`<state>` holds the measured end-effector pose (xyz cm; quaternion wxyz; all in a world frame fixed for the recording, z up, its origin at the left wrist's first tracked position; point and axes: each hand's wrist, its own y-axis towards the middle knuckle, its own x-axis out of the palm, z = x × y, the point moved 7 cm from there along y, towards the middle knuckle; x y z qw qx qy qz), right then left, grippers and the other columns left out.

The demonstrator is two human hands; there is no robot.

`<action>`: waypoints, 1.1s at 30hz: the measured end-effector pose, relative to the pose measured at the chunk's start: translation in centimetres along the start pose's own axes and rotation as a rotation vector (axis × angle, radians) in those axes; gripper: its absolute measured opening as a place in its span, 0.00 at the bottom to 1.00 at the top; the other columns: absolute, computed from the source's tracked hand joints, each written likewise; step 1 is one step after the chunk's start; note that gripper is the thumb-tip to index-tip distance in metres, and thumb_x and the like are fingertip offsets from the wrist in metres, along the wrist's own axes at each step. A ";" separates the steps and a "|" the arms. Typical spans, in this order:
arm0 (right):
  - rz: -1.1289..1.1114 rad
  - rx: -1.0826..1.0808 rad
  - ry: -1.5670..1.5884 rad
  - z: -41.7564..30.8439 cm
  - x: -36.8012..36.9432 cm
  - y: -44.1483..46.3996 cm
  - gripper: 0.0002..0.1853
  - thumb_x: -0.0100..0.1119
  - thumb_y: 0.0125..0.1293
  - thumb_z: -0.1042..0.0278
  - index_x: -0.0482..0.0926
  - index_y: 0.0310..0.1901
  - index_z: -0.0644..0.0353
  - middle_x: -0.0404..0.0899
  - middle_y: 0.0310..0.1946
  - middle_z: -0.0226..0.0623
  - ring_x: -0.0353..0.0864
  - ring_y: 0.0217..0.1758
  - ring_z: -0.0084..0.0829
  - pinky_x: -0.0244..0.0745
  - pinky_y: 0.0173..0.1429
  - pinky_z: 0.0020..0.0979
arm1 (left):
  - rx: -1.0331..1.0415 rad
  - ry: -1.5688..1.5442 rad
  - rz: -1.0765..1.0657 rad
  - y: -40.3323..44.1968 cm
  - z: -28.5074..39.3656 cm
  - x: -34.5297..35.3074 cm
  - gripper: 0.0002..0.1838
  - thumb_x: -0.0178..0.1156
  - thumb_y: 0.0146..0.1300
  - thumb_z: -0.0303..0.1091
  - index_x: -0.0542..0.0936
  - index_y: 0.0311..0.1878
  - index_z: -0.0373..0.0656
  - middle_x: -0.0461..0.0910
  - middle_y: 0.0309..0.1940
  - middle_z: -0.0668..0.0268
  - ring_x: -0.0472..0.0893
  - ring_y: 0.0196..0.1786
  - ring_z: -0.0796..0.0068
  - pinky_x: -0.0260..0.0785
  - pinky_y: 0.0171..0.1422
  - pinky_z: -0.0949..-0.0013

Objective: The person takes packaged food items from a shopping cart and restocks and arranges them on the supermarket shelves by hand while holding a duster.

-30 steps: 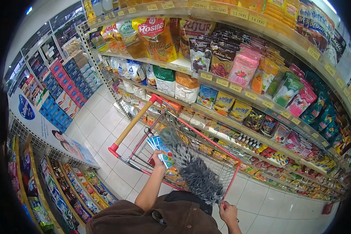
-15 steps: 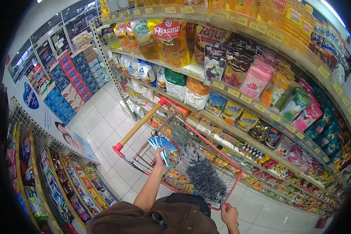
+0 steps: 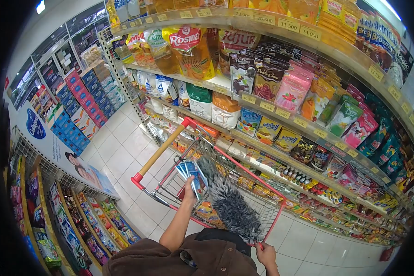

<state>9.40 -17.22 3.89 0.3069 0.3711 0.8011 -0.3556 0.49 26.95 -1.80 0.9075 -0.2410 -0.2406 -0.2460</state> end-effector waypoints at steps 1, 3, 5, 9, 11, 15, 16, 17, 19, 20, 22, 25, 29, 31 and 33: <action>0.002 -0.012 0.020 0.1 0.0 0.1 0.24 0.57 0.64 0.46 0.80 0.25 0.63 0.71 0.12 0.46 0.70 0.15 0.41 0.65 0.26 0.39 | -0.016 -0.118 -0.026 0.3 -0.5 0.1 0.21 0.59 0.60 0.46 0.73 0.50 0.41 0.77 0.35 0.67 0.77 0.39 0.74 0.70 0.46 0.69; 0.005 -0.025 0.039 0.1 -0.1 0.0 0.24 0.57 0.64 0.47 0.79 0.24 0.63 0.71 0.12 0.47 0.70 0.15 0.41 0.66 0.26 0.39 | -0.007 -0.272 -0.044 0.2 -0.7 0.2 0.25 0.57 0.59 0.51 0.74 0.51 0.41 0.79 0.38 0.64 0.79 0.38 0.70 0.71 0.45 0.69; 0.019 -0.014 0.010 -0.4 -0.8 0.1 0.24 0.57 0.63 0.47 0.79 0.24 0.63 0.72 0.14 0.49 0.71 0.16 0.44 0.66 0.26 0.40 | 0.041 -0.315 -0.035 -1.1 1.4 1.9 0.26 0.57 0.58 0.52 0.74 0.52 0.40 0.79 0.39 0.64 0.79 0.39 0.69 0.71 0.46 0.69; 0.037 0.017 -0.001 -1.4 -2.1 -0.1 0.24 0.57 0.62 0.43 0.80 0.26 0.61 0.74 0.16 0.51 0.77 0.24 0.54 0.69 0.30 0.46 | 0.118 -0.302 -0.136 -1.3 3.5 2.0 0.31 0.58 0.56 0.54 0.72 0.55 0.39 0.79 0.43 0.62 0.79 0.44 0.68 0.71 0.50 0.68; 0.055 0.025 -0.039 -1.3 -2.3 0.0 0.24 0.57 0.62 0.44 0.80 0.26 0.61 0.74 0.15 0.51 0.77 0.24 0.54 0.69 0.30 0.45 | 0.315 -0.224 -0.146 -1.0 5.8 2.6 0.32 0.60 0.55 0.51 0.72 0.56 0.37 0.79 0.45 0.62 0.78 0.46 0.69 0.71 0.52 0.66; 0.068 0.027 -0.034 -1.4 -2.2 -0.1 0.23 0.58 0.61 0.44 0.80 0.26 0.60 0.74 0.15 0.50 0.76 0.23 0.53 0.69 0.29 0.45 | 0.340 -0.212 -0.154 0.3 6.3 1.2 0.31 0.62 0.53 0.48 0.72 0.55 0.36 0.78 0.44 0.61 0.78 0.46 0.69 0.70 0.54 0.66; 0.071 0.029 -0.004 -1.9 -2.3 -0.2 0.22 0.59 0.61 0.47 0.80 0.26 0.61 0.73 0.15 0.49 0.75 0.21 0.50 0.68 0.29 0.43 | 0.343 -0.214 -0.154 0.5 6.3 1.0 0.31 0.62 0.53 0.48 0.72 0.55 0.36 0.78 0.44 0.61 0.78 0.46 0.69 0.70 0.54 0.66; 0.073 0.031 0.027 -2.2 -2.4 -0.3 0.21 0.60 0.60 0.49 0.80 0.26 0.62 0.72 0.14 0.49 0.74 0.20 0.47 0.68 0.29 0.42 | 0.370 -0.179 -0.162 0.8 6.4 0.9 0.31 0.63 0.52 0.48 0.72 0.54 0.36 0.78 0.44 0.62 0.77 0.45 0.70 0.70 0.53 0.67; 0.081 -0.027 -0.011 -2.4 -2.3 0.1 0.19 0.60 0.59 0.51 0.80 0.26 0.62 0.72 0.14 0.48 0.74 0.20 0.48 0.68 0.29 0.42 | 0.449 0.001 -0.115 0.2 7.5 1.2 0.32 0.66 0.50 0.50 0.73 0.52 0.37 0.77 0.42 0.65 0.75 0.44 0.74 0.68 0.50 0.69; 0.087 -0.079 -0.047 -2.6 -2.1 0.1 0.18 0.61 0.58 0.52 0.80 0.26 0.62 0.73 0.14 0.47 0.75 0.20 0.48 0.69 0.29 0.42 | 0.451 0.001 -0.115 -0.1 7.9 1.3 0.32 0.66 0.50 0.50 0.73 0.52 0.37 0.77 0.42 0.65 0.75 0.44 0.74 0.68 0.50 0.69; 0.115 -0.121 -0.080 -3.0 -2.0 0.1 0.16 0.62 0.56 0.54 0.81 0.26 0.61 0.73 0.14 0.46 0.75 0.20 0.48 0.69 0.29 0.43 | 0.552 0.240 -0.152 -1.1 10.0 3.0 0.31 0.67 0.49 0.52 0.75 0.49 0.37 0.76 0.40 0.68 0.74 0.41 0.76 0.66 0.48 0.72; 0.165 -0.166 -0.124 -3.3 -2.2 0.0 0.13 0.62 0.54 0.57 0.80 0.26 0.59 0.74 0.13 0.44 0.76 0.20 0.48 0.71 0.30 0.43 | 0.491 0.390 -0.158 -0.5 9.9 2.8 0.29 0.69 0.48 0.50 0.77 0.46 0.38 0.75 0.36 0.71 0.72 0.37 0.79 0.65 0.44 0.74; 0.268 -0.195 -0.164 -2.2 -2.9 -0.1 0.12 0.63 0.52 0.58 0.78 0.22 0.57 0.72 0.11 0.42 0.76 0.19 0.47 0.71 0.29 0.42 | 0.384 0.491 -0.203 -0.2 9.0 1.9 0.27 0.69 0.49 0.48 0.77 0.46 0.36 0.76 0.35 0.71 0.72 0.37 0.80 0.66 0.45 0.74; 0.303 -0.216 -0.183 -1.4 -3.3 -0.4 0.13 0.65 0.51 0.56 0.78 0.21 0.56 0.71 0.10 0.40 0.75 0.17 0.45 0.69 0.26 0.41 | 0.278 0.451 -0.249 -0.9 8.7 2.2 0.28 0.67 0.50 0.45 0.76 0.49 0.34 0.77 0.38 0.69 0.74 0.40 0.76 0.67 0.50 0.72; 0.337 -0.233 -0.202 -0.9 -3.9 -0.8 0.15 0.67 0.50 0.54 0.77 0.19 0.54 0.70 0.09 0.38 0.75 0.15 0.42 0.67 0.23 0.39 | 0.158 0.460 -0.288 -2.8 9.6 3.4 0.30 0.67 0.49 0.47 0.73 0.52 0.36 0.75 0.37 0.69 0.72 0.37 0.77 0.66 0.44 0.73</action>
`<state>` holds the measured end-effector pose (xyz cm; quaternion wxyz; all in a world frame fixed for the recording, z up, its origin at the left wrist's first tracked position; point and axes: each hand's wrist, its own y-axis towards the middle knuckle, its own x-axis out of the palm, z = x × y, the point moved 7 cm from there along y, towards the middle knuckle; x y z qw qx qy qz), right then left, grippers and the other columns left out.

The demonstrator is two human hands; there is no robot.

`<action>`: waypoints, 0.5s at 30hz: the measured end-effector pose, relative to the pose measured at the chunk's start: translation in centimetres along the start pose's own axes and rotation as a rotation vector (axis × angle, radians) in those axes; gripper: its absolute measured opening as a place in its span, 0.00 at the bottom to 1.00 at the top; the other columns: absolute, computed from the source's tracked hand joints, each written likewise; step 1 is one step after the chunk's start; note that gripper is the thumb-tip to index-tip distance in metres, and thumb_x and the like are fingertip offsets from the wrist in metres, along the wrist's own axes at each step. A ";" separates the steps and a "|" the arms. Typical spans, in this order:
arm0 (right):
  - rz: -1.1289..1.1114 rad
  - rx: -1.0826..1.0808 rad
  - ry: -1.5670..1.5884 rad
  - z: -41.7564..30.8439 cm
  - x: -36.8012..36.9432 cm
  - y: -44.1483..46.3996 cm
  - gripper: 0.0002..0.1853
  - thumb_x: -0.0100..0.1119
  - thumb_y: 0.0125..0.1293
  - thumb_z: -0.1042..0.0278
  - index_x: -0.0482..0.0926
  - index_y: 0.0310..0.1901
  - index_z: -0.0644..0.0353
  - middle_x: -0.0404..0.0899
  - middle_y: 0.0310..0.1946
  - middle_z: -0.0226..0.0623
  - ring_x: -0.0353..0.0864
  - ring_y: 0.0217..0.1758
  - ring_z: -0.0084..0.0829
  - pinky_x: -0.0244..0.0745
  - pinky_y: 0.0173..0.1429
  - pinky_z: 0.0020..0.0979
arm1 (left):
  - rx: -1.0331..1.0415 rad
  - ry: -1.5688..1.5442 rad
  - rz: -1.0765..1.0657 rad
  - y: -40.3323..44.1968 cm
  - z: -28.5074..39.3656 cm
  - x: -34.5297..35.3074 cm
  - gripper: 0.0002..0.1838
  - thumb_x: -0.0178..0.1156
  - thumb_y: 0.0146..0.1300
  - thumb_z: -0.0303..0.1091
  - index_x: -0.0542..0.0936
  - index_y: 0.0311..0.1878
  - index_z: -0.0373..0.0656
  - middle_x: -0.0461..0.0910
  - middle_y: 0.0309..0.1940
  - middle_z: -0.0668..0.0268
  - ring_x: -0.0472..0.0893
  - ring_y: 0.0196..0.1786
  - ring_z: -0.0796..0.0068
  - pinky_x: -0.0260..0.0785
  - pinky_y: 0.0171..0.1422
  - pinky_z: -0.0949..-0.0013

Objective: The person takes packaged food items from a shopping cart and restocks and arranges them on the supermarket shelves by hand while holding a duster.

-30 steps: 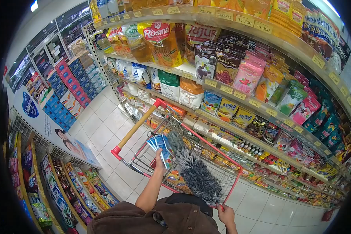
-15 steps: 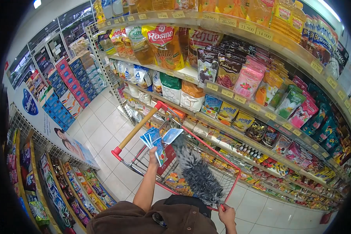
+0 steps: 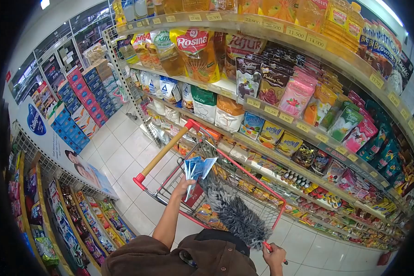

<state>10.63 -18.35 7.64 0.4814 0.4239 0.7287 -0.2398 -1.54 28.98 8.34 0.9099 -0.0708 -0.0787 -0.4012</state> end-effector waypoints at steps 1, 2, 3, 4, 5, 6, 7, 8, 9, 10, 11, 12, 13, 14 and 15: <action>0.009 -0.001 -0.006 0.2 -0.6 -0.2 0.14 0.67 0.49 0.56 0.77 0.19 0.55 0.70 0.09 0.38 0.74 0.15 0.44 0.67 0.24 0.39 | -0.103 -0.015 -0.060 -0.5 -0.2 0.4 0.33 0.66 0.48 0.48 0.71 0.54 0.38 0.73 0.35 0.68 0.71 0.35 0.78 0.65 0.39 0.75; 0.020 -0.002 -0.012 0.5 -1.1 -0.3 0.12 0.67 0.48 0.59 0.76 0.19 0.56 0.70 0.10 0.39 0.74 0.15 0.45 0.67 0.24 0.39 | -0.006 0.055 -0.149 1.0 -2.9 -0.5 0.34 0.65 0.47 0.48 0.70 0.55 0.38 0.73 0.33 0.67 0.72 0.29 0.78 0.67 0.32 0.75; 0.017 0.002 -0.014 1.2 -1.2 -0.4 0.12 0.67 0.48 0.59 0.76 0.19 0.56 0.70 0.10 0.39 0.74 0.15 0.45 0.67 0.24 0.39 | -0.010 0.054 -0.152 0.7 -2.7 -0.9 0.34 0.65 0.47 0.48 0.70 0.55 0.38 0.73 0.33 0.67 0.72 0.29 0.78 0.67 0.32 0.75; 0.028 -0.011 -0.032 1.9 -1.5 -0.6 0.12 0.67 0.47 0.59 0.76 0.19 0.56 0.70 0.10 0.39 0.73 0.15 0.44 0.67 0.24 0.39 | -0.168 0.074 -0.237 0.2 -2.8 -0.6 0.34 0.64 0.49 0.46 0.70 0.58 0.36 0.75 0.40 0.64 0.73 0.39 0.74 0.65 0.46 0.73; 0.038 -0.023 -0.049 2.5 -1.8 -0.7 0.12 0.68 0.47 0.59 0.76 0.18 0.55 0.70 0.10 0.38 0.73 0.15 0.43 0.67 0.24 0.38 | -0.326 0.095 -0.323 -0.6 -3.0 0.0 0.34 0.63 0.51 0.43 0.70 0.60 0.35 0.76 0.46 0.61 0.73 0.49 0.69 0.63 0.60 0.70; 0.056 -0.042 -0.032 2.7 -2.3 -0.8 0.13 0.68 0.46 0.60 0.75 0.17 0.55 0.70 0.10 0.38 0.72 0.14 0.42 0.65 0.23 0.37 | -0.420 0.118 -0.269 -1.4 -2.3 0.3 0.34 0.62 0.50 0.43 0.70 0.60 0.36 0.77 0.46 0.61 0.76 0.47 0.68 0.67 0.56 0.67; 0.054 -0.035 -0.032 3.1 -2.5 -0.7 0.13 0.68 0.46 0.60 0.75 0.17 0.55 0.70 0.10 0.38 0.72 0.14 0.42 0.65 0.23 0.37 | -0.426 0.120 -0.273 -1.4 -3.0 0.1 0.34 0.62 0.50 0.43 0.70 0.60 0.36 0.77 0.46 0.61 0.76 0.47 0.68 0.67 0.56 0.67; 0.049 -0.054 -0.036 3.4 -2.8 -0.7 0.14 0.68 0.46 0.60 0.74 0.16 0.56 0.70 0.10 0.38 0.71 0.14 0.42 0.65 0.23 0.37 | -0.518 0.020 -0.243 -1.6 -4.7 -0.4 0.35 0.62 0.49 0.43 0.70 0.61 0.36 0.78 0.46 0.60 0.77 0.45 0.66 0.69 0.54 0.65; 0.045 -0.074 -0.039 3.6 -3.0 -0.7 0.14 0.68 0.46 0.61 0.73 0.16 0.56 0.70 0.10 0.38 0.71 0.14 0.42 0.64 0.23 0.37 | -0.608 -0.079 -0.212 -1.6 -6.7 -0.9 0.36 0.61 0.48 0.43 0.70 0.61 0.37 0.79 0.46 0.58 0.78 0.43 0.65 0.71 0.51 0.63; 0.046 -0.065 -0.039 3.9 -3.2 -0.8 0.14 0.68 0.46 0.61 0.73 0.16 0.56 0.70 0.10 0.38 0.71 0.14 0.42 0.64 0.23 0.37 | -0.614 -0.235 -0.169 -1.5 -8.1 -1.0 0.39 0.61 0.45 0.43 0.69 0.63 0.36 0.79 0.48 0.54 0.80 0.44 0.60 0.74 0.50 0.60; 0.047 -0.048 -0.045 4.2 -3.5 -0.8 0.14 0.68 0.45 0.60 0.73 0.16 0.56 0.70 0.11 0.37 0.71 0.14 0.42 0.64 0.23 0.37 | -0.619 -0.233 -0.175 -1.1 -9.5 -1.2 0.39 0.61 0.45 0.43 0.69 0.63 0.36 0.79 0.48 0.54 0.80 0.44 0.60 0.74 0.50 0.60; 0.049 -0.031 -0.051 4.5 -3.7 -0.8 0.14 0.69 0.43 0.59 0.74 0.16 0.56 0.71 0.11 0.37 0.72 0.15 0.41 0.65 0.23 0.37 | -0.519 -0.440 -0.253 -0.6 -8.6 0.1 0.40 0.60 0.44 0.43 0.69 0.63 0.36 0.79 0.49 0.53 0.80 0.44 0.58 0.74 0.51 0.60; 0.049 -0.013 -0.057 5.0 -3.9 -1.0 0.14 0.69 0.42 0.58 0.74 0.16 0.55 0.71 0.11 0.36 0.73 0.16 0.41 0.65 0.23 0.36 | -0.416 -0.646 -0.326 -0.4 -7.5 1.2 0.40 0.60 0.44 0.43 0.68 0.63 0.35 0.78 0.50 0.52 0.80 0.45 0.56 0.74 0.52 0.60; 0.052 -0.022 -0.043 5.6 -4.1 -1.2 0.12 0.69 0.42 0.60 0.74 0.17 0.55 0.71 0.11 0.36 0.72 0.15 0.41 0.64 0.24 0.36 | -0.364 -0.796 -0.312 -0.1 -7.3 2.2 0.42 0.61 0.42 0.42 0.67 0.63 0.33 0.77 0.51 0.49 0.81 0.45 0.52 0.75 0.53 0.54; 0.052 -0.015 -0.044 6.1 -4.4 -1.3 0.12 0.69 0.42 0.60 0.74 0.17 0.55 0.71 0.11 0.36 0.72 0.15 0.41 0.64 0.24 0.36 | -0.370 -0.796 -0.316 0.1 -7.4 2.6 0.42 0.61 0.42 0.42 0.67 0.63 0.33 0.77 0.51 0.49 0.81 0.45 0.52 0.75 0.53 0.54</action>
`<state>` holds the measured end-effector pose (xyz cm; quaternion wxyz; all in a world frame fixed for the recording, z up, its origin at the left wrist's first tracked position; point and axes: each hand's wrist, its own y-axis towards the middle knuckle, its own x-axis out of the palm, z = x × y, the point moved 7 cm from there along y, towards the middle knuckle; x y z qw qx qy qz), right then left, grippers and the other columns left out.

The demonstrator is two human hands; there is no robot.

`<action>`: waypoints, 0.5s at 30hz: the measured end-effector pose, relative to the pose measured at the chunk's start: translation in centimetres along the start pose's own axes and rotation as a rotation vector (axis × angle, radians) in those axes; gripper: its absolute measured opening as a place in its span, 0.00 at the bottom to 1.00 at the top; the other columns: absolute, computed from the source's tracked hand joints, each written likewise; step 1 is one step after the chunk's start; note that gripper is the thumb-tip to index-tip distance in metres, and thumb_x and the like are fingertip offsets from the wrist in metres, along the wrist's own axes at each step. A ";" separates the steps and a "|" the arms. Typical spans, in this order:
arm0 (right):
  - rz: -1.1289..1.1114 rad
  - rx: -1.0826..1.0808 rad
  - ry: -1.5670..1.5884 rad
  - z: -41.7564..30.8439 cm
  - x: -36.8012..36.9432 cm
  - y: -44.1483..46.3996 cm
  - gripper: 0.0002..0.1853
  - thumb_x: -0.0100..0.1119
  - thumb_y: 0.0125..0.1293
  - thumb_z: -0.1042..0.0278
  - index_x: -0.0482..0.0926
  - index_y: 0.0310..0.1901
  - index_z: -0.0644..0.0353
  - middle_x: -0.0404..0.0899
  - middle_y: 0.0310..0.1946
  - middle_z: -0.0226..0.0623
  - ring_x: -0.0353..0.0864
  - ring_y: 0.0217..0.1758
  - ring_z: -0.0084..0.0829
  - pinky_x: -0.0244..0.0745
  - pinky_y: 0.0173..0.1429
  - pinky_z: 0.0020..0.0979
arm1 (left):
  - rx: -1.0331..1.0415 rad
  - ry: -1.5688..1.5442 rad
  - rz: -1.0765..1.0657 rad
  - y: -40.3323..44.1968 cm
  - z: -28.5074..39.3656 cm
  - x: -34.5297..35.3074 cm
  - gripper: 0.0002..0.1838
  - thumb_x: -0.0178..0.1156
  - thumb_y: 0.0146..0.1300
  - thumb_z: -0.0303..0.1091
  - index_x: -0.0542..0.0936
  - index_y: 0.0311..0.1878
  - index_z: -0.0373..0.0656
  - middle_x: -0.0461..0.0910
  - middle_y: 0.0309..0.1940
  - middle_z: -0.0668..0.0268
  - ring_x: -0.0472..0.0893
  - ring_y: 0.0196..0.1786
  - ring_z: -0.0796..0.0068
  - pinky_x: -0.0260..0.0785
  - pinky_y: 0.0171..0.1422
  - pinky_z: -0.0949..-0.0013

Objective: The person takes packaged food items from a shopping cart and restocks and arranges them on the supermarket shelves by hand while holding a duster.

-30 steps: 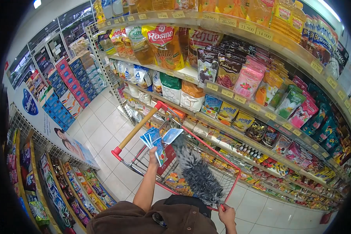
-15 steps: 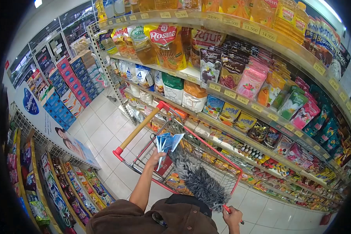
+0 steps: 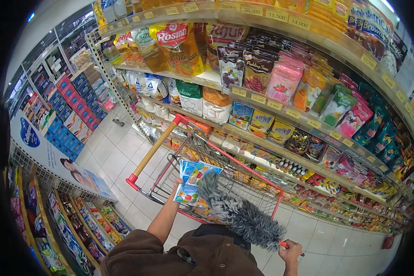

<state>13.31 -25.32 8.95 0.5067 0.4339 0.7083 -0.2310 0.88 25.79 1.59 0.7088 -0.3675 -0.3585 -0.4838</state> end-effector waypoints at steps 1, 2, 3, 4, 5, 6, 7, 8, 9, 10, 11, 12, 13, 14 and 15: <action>-0.004 0.014 0.015 0.5 -0.3 -0.2 0.12 0.68 0.42 0.61 0.74 0.16 0.56 0.71 0.11 0.36 0.71 0.15 0.41 0.64 0.24 0.36 | -0.026 -0.052 -0.077 0.3 -0.4 0.5 0.43 0.61 0.40 0.41 0.66 0.64 0.33 0.76 0.54 0.48 0.80 0.48 0.51 0.74 0.55 0.53; -0.008 0.028 0.029 0.8 -0.6 -0.5 0.12 0.68 0.42 0.62 0.74 0.16 0.56 0.70 0.11 0.36 0.71 0.15 0.41 0.64 0.23 0.36 | -0.052 -0.105 -0.154 0.5 -0.8 0.9 0.44 0.61 0.39 0.40 0.65 0.64 0.33 0.74 0.56 0.47 0.79 0.51 0.49 0.74 0.57 0.52; -0.004 0.050 0.039 0.8 -1.2 -0.7 0.11 0.67 0.42 0.63 0.73 0.16 0.56 0.70 0.11 0.37 0.70 0.14 0.41 0.63 0.23 0.35 | -0.086 -0.278 -0.416 0.7 -0.8 2.7 0.45 0.62 0.39 0.41 0.64 0.65 0.32 0.72 0.58 0.46 0.78 0.54 0.49 0.72 0.59 0.48; -0.005 0.055 0.038 1.1 -1.4 -1.0 0.11 0.67 0.42 0.63 0.73 0.16 0.56 0.70 0.11 0.37 0.70 0.14 0.41 0.63 0.23 0.35 | -0.091 -0.280 -0.416 0.8 -1.0 2.6 0.45 0.62 0.39 0.41 0.64 0.65 0.32 0.72 0.58 0.46 0.78 0.54 0.49 0.72 0.59 0.48; 0.007 0.081 0.010 1.5 -1.7 -1.3 0.12 0.67 0.43 0.63 0.73 0.16 0.56 0.69 0.11 0.37 0.70 0.14 0.41 0.63 0.23 0.35 | -0.055 -0.175 -0.315 1.3 -1.2 1.9 0.46 0.63 0.40 0.43 0.63 0.65 0.31 0.71 0.59 0.46 0.77 0.54 0.49 0.71 0.59 0.47; 0.021 0.109 -0.017 1.9 -1.9 -1.6 0.12 0.67 0.43 0.63 0.73 0.16 0.56 0.69 0.10 0.38 0.70 0.14 0.41 0.63 0.24 0.35 | -0.021 -0.069 -0.216 1.6 -1.1 2.3 0.46 0.64 0.40 0.44 0.63 0.65 0.31 0.71 0.60 0.46 0.77 0.54 0.49 0.69 0.60 0.46; 0.023 0.117 -0.018 2.0 -1.8 -2.1 0.12 0.67 0.43 0.63 0.73 0.16 0.56 0.69 0.10 0.38 0.70 0.14 0.41 0.63 0.24 0.35 | -0.051 -0.140 -0.301 1.8 -1.4 4.4 0.47 0.64 0.42 0.46 0.62 0.66 0.32 0.70 0.60 0.47 0.77 0.50 0.50 0.71 0.52 0.49; 0.035 0.154 -0.040 2.4 -1.9 -2.5 0.12 0.66 0.44 0.63 0.73 0.16 0.57 0.68 0.10 0.39 0.70 0.14 0.42 0.63 0.24 0.36 | -0.058 -0.140 -0.304 2.1 -1.7 5.2 0.47 0.64 0.42 0.46 0.62 0.66 0.32 0.70 0.60 0.47 0.77 0.50 0.50 0.71 0.52 0.49; 0.045 0.190 -0.063 2.7 -1.9 -2.8 0.12 0.66 0.44 0.63 0.74 0.16 0.58 0.68 0.09 0.40 0.70 0.13 0.43 0.64 0.24 0.36 | -0.022 -0.145 -0.333 2.3 -1.7 6.0 0.47 0.64 0.42 0.46 0.62 0.67 0.33 0.70 0.60 0.47 0.76 0.48 0.51 0.70 0.49 0.52; 0.045 0.196 -0.064 2.6 -1.8 -3.0 0.12 0.66 0.44 0.63 0.74 0.16 0.58 0.68 0.09 0.40 0.70 0.13 0.43 0.64 0.24 0.36 | 0.015 -0.150 -0.361 2.2 -1.7 6.7 0.47 0.64 0.43 0.47 0.62 0.67 0.34 0.70 0.61 0.48 0.75 0.46 0.52 0.69 0.46 0.54; 0.041 0.241 -0.025 2.6 -1.5 -3.4 0.12 0.66 0.46 0.62 0.75 0.17 0.59 0.68 0.10 0.41 0.70 0.14 0.44 0.64 0.24 0.37 | 0.030 -0.131 -0.292 2.2 -2.1 6.8 0.48 0.65 0.43 0.48 0.61 0.68 0.36 0.69 0.61 0.47 0.75 0.45 0.53 0.67 0.45 0.56; 0.037 0.284 0.016 2.2 -1.3 -3.6 0.13 0.66 0.47 0.61 0.76 0.18 0.60 0.68 0.10 0.42 0.70 0.14 0.45 0.64 0.24 0.38 | 0.027 -0.132 -0.292 2.2 -2.5 7.2 0.48 0.65 0.43 0.48 0.61 0.68 0.36 0.69 0.61 0.47 0.75 0.45 0.53 0.67 0.45 0.56; 0.065 0.347 0.123 1.5 -1.4 -3.7 0.16 0.66 0.50 0.59 0.74 0.17 0.62 0.66 0.10 0.45 0.66 0.14 0.46 0.61 0.24 0.40 | 0.050 -0.155 -0.290 2.3 -2.6 7.5 0.48 0.65 0.43 0.48 0.60 0.69 0.37 0.69 0.61 0.47 0.75 0.45 0.53 0.67 0.45 0.56; 0.066 0.350 0.123 1.0 -1.1 -3.8 0.16 0.66 0.50 0.59 0.74 0.17 0.62 0.66 0.10 0.45 0.66 0.14 0.46 0.61 0.24 0.40 | 0.072 -0.178 -0.289 2.4 -2.8 7.6 0.49 0.65 0.43 0.49 0.60 0.69 0.38 0.69 0.61 0.47 0.75 0.45 0.52 0.67 0.45 0.55; 0.076 0.387 0.095 0.9 -0.9 -3.9 0.16 0.65 0.51 0.60 0.74 0.17 0.62 0.66 0.10 0.46 0.66 0.14 0.45 0.61 0.24 0.40 | 0.077 -0.193 -0.276 2.6 -3.0 7.5 0.49 0.64 0.43 0.49 0.59 0.70 0.42 0.69 0.61 0.46 0.75 0.45 0.52 0.68 0.43 0.55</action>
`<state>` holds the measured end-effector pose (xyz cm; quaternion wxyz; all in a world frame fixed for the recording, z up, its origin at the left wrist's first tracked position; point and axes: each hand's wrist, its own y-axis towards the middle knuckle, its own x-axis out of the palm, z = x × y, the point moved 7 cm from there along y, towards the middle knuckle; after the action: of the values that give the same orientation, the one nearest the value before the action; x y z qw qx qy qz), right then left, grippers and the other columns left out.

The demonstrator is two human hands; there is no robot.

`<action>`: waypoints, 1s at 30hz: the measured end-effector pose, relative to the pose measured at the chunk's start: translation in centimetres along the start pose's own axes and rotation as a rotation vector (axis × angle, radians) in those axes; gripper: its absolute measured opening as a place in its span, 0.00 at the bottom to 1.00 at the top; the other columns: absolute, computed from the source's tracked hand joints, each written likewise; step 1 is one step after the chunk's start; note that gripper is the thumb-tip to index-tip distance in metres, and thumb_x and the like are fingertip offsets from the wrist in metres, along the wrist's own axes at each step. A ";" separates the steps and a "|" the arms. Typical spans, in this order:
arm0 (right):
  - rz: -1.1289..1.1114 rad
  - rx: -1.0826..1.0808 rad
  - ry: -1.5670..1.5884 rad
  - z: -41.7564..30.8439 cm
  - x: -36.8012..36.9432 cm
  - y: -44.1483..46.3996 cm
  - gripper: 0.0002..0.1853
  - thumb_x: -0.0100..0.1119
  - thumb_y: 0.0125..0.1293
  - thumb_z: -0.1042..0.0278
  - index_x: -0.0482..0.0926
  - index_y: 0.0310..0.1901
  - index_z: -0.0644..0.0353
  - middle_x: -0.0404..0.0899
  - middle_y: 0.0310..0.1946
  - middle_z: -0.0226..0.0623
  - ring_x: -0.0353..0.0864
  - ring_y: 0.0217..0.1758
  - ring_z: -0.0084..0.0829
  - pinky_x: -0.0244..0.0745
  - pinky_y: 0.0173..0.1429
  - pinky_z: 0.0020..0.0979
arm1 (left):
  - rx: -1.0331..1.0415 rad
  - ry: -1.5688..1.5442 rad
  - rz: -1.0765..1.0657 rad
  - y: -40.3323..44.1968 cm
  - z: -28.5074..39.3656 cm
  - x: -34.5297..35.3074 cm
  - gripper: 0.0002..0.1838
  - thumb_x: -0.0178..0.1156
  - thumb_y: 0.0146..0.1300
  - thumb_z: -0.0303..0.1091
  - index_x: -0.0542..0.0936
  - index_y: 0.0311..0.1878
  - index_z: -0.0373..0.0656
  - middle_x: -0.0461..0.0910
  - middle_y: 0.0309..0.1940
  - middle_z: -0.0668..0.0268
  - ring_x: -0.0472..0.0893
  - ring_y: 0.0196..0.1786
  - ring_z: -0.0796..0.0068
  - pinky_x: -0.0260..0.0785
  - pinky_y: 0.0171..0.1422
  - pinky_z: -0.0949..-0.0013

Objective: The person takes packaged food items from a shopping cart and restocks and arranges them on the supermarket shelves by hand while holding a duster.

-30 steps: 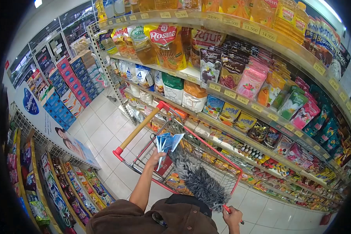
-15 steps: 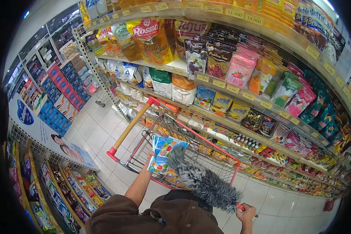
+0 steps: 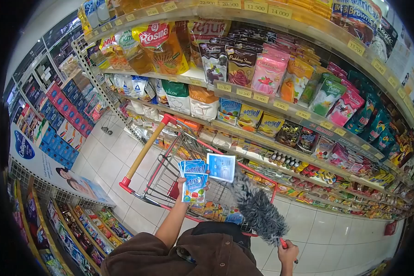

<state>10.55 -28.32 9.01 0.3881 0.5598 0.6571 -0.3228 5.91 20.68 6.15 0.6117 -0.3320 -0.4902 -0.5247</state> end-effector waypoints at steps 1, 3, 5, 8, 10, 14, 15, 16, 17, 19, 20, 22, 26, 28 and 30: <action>0.016 0.035 -0.024 -0.2 0.2 -0.2 0.16 0.63 0.52 0.61 0.74 0.17 0.63 0.66 0.10 0.46 0.66 0.14 0.43 0.61 0.24 0.39 | -0.004 0.002 -0.001 -0.1 -0.3 -0.1 0.49 0.64 0.43 0.49 0.59 0.70 0.42 0.69 0.61 0.46 0.75 0.45 0.52 0.68 0.43 0.55; 0.028 0.075 0.005 0.0 0.7 -0.4 0.15 0.61 0.54 0.62 0.74 0.19 0.64 0.66 0.10 0.47 0.65 0.14 0.43 0.61 0.24 0.39 | 0.064 0.003 0.015 -0.4 -0.4 -0.3 0.48 0.64 0.44 0.50 0.59 0.71 0.44 0.69 0.61 0.47 0.75 0.44 0.52 0.68 0.42 0.56; 0.051 0.134 0.116 1.8 1.9 -0.8 0.14 0.61 0.55 0.63 0.74 0.20 0.65 0.65 0.10 0.46 0.64 0.14 0.43 0.61 0.24 0.39 | 0.082 -0.004 0.051 -0.8 -0.8 -0.4 0.48 0.63 0.45 0.51 0.59 0.71 0.45 0.69 0.61 0.48 0.75 0.44 0.53 0.68 0.42 0.57; 0.037 0.016 0.155 1.1 2.1 -1.1 0.15 0.61 0.56 0.62 0.73 0.21 0.64 0.66 0.10 0.46 0.66 0.14 0.46 0.61 0.23 0.40 | 0.137 -0.003 0.139 -0.8 -0.9 -1.3 0.46 0.62 0.45 0.51 0.61 0.69 0.43 0.70 0.60 0.49 0.76 0.42 0.54 0.69 0.42 0.59; -0.001 -0.042 0.056 -1.4 1.3 -1.1 0.15 0.62 0.56 0.60 0.74 0.20 0.62 0.69 0.11 0.46 0.69 0.15 0.48 0.64 0.24 0.41 | 0.140 0.027 0.144 -0.6 -1.4 -0.1 0.45 0.60 0.47 0.52 0.62 0.68 0.41 0.71 0.60 0.50 0.77 0.42 0.56 0.70 0.43 0.59; -0.038 -0.061 -0.084 -4.0 2.1 -1.6 0.16 0.63 0.57 0.56 0.74 0.20 0.59 0.72 0.12 0.47 0.75 0.18 0.51 0.68 0.25 0.44 | 0.151 0.045 0.174 -0.2 -1.7 0.5 0.41 0.58 0.50 0.51 0.64 0.65 0.37 0.73 0.57 0.51 0.78 0.42 0.57 0.71 0.43 0.60; -0.036 -0.060 -0.081 -3.9 2.6 -1.8 0.16 0.63 0.57 0.56 0.74 0.20 0.59 0.72 0.12 0.47 0.75 0.18 0.51 0.68 0.25 0.44 | 0.166 0.045 0.154 0.0 -1.7 1.4 0.39 0.58 0.50 0.51 0.65 0.63 0.37 0.75 0.54 0.51 0.78 0.42 0.56 0.71 0.43 0.60; -0.021 -0.045 -0.071 -3.4 3.2 -2.0 0.16 0.62 0.57 0.56 0.74 0.21 0.58 0.72 0.12 0.47 0.75 0.18 0.51 0.69 0.26 0.44 | 0.165 0.052 0.175 0.0 -1.8 1.2 0.38 0.58 0.50 0.51 0.66 0.62 0.37 0.76 0.51 0.52 0.79 0.42 0.55 0.72 0.43 0.59; -0.007 -0.031 -0.063 -3.0 3.4 -2.1 0.16 0.62 0.57 0.56 0.74 0.21 0.58 0.73 0.13 0.47 0.75 0.19 0.52 0.69 0.26 0.45 | 0.165 0.052 0.173 -0.1 -1.9 0.7 0.38 0.58 0.50 0.51 0.66 0.62 0.37 0.76 0.51 0.52 0.79 0.42 0.55 0.72 0.43 0.59; -0.045 -0.075 -0.056 -3.2 3.3 -2.3 0.16 0.62 0.58 0.56 0.74 0.21 0.59 0.73 0.13 0.47 0.75 0.19 0.52 0.69 0.26 0.45 | 0.123 0.088 0.180 0.0 -2.5 -1.2 0.39 0.58 0.50 0.51 0.66 0.63 0.37 0.76 0.53 0.52 0.79 0.42 0.55 0.72 0.43 0.58; -0.087 -0.119 -0.051 -3.5 3.4 -2.5 0.16 0.62 0.58 0.56 0.74 0.21 0.59 0.73 0.13 0.47 0.75 0.19 0.52 0.69 0.26 0.45 | 0.131 0.165 0.334 -1.0 -2.3 -2.9 0.41 0.58 0.50 0.51 0.64 0.65 0.36 0.74 0.58 0.53 0.79 0.42 0.56 0.72 0.44 0.57; -0.028 -0.058 -0.064 -3.6 2.9 -2.7 0.17 0.62 0.59 0.57 0.74 0.21 0.60 0.73 0.13 0.47 0.75 0.19 0.52 0.68 0.26 0.46 | 0.142 0.122 0.271 0.1 -2.5 -0.5 0.41 0.59 0.49 0.50 0.64 0.65 0.36 0.74 0.57 0.52 0.79 0.42 0.56 0.73 0.43 0.57; 0.046 0.173 0.001 -1.0 2.4 -2.8 0.18 0.61 0.60 0.56 0.74 0.21 0.62 0.73 0.13 0.48 0.74 0.19 0.53 0.67 0.26 0.46 | 0.230 0.083 0.202 2.4 -1.6 1.0 0.42 0.58 0.50 0.52 0.63 0.66 0.37 0.73 0.58 0.53 0.80 0.41 0.57 0.75 0.41 0.58; 0.046 0.188 -0.001 0.9 2.5 -3.4 0.19 0.61 0.60 0.56 0.74 0.20 0.62 0.72 0.13 0.48 0.74 0.19 0.53 0.66 0.26 0.46 | 0.289 0.150 0.136 4.5 -0.2 2.5 0.41 0.57 0.51 0.53 0.63 0.66 0.37 0.74 0.59 0.55 0.80 0.39 0.58 0.75 0.40 0.59; 0.037 0.248 0.015 1.6 2.2 -4.0 0.20 0.60 0.61 0.56 0.74 0.19 0.63 0.72 0.13 0.50 0.74 0.19 0.53 0.65 0.26 0.46 | 0.443 0.145 0.221 7.6 1.2 3.3 0.37 0.55 0.53 0.53 0.66 0.63 0.39 0.77 0.50 0.58 0.80 0.38 0.60 0.75 0.40 0.60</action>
<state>6.74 -29.29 6.22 0.3170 0.6181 0.6044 -0.3902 12.87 22.52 10.46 0.7566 -0.2028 -0.5089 -0.3570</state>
